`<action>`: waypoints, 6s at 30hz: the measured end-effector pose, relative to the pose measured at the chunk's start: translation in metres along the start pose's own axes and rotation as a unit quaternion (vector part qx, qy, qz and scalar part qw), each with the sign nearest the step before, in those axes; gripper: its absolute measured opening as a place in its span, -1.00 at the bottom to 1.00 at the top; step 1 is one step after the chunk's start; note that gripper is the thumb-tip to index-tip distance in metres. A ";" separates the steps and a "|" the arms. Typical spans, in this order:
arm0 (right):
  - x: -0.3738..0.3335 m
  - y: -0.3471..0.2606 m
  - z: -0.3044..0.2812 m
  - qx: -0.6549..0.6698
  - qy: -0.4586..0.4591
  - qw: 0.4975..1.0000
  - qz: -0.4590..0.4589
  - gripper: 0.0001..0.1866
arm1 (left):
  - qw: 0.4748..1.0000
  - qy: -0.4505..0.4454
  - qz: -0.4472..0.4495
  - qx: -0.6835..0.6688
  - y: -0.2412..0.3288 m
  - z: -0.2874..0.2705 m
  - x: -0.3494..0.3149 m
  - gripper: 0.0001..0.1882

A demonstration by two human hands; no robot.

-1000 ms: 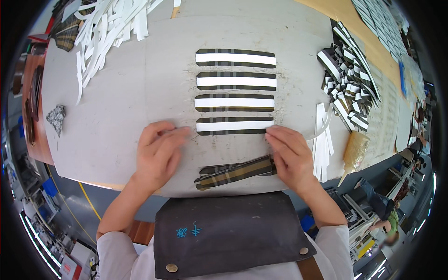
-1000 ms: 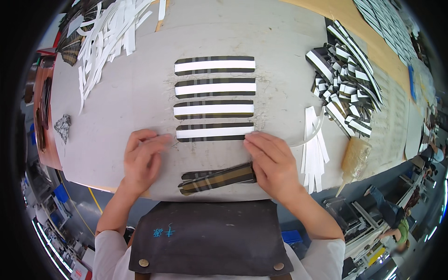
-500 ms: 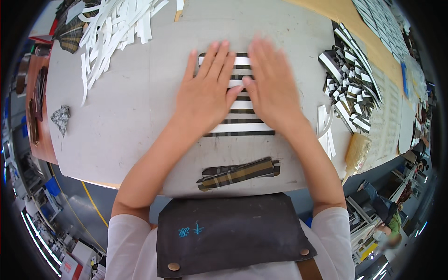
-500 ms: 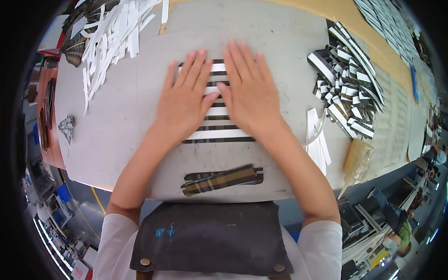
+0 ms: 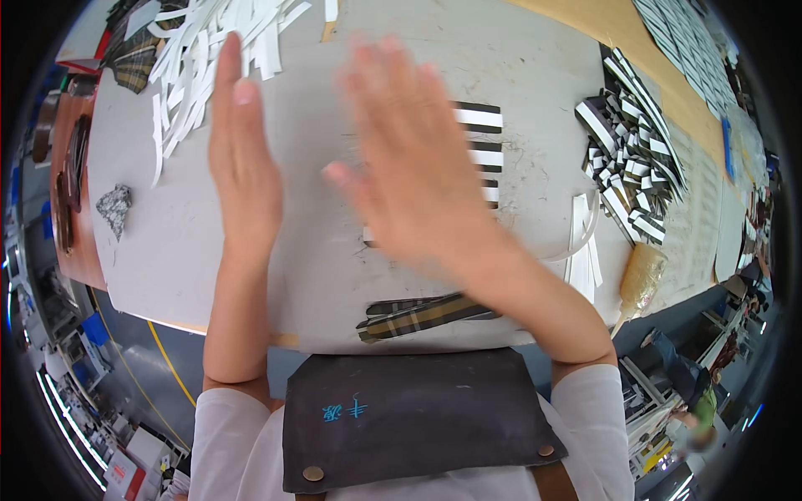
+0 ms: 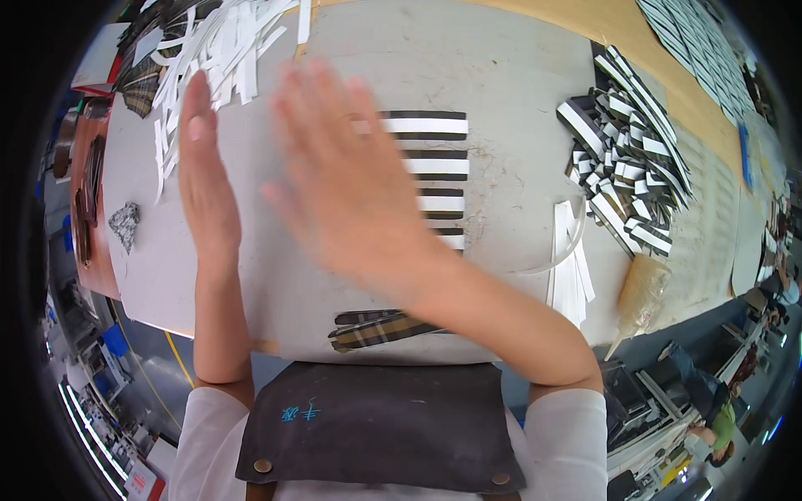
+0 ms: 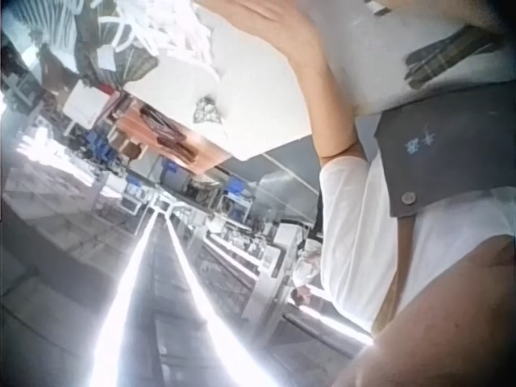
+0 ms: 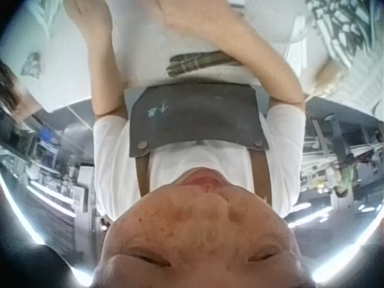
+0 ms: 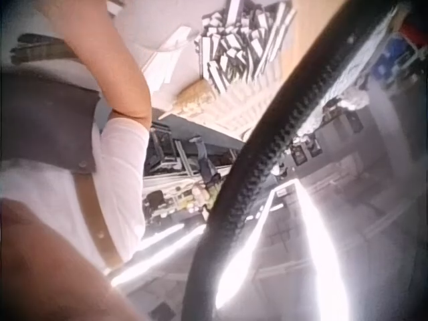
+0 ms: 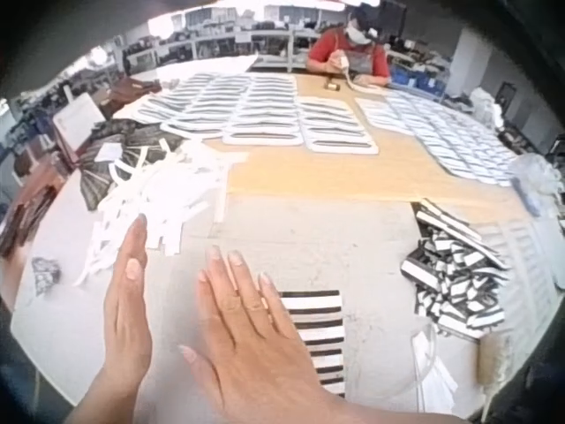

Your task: Applying glue and white reinforcement strips to plaid fabric components for assembly.

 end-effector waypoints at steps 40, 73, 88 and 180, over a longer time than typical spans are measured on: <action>-0.019 0.056 -0.003 -0.060 0.039 0.997 0.022 -0.43 | 0.902 -0.217 0.194 0.319 -0.003 0.079 -0.029 -0.43; 0.023 0.087 0.021 0.035 0.075 0.993 0.081 -0.44 | 0.998 0.017 -0.065 0.012 -0.025 -0.052 -0.040 -0.47; -0.019 0.063 0.025 0.014 0.040 0.999 0.000 -0.58 | 0.997 0.027 -0.065 -0.027 -0.017 -0.054 -0.051 -0.48; -0.076 0.081 0.009 0.760 -0.085 0.567 0.306 -0.24 | 0.900 -0.318 -0.297 0.033 -0.047 0.046 -0.029 -0.85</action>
Point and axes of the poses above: each hand's wrist, its own x-axis towards the middle knuckle, its own z-axis out of the palm, y = z × x, the point moved 7 cm from there along x, towards the middle knuckle, and after that the axes turned 11 degrees about -x, right-handed, at the moved point
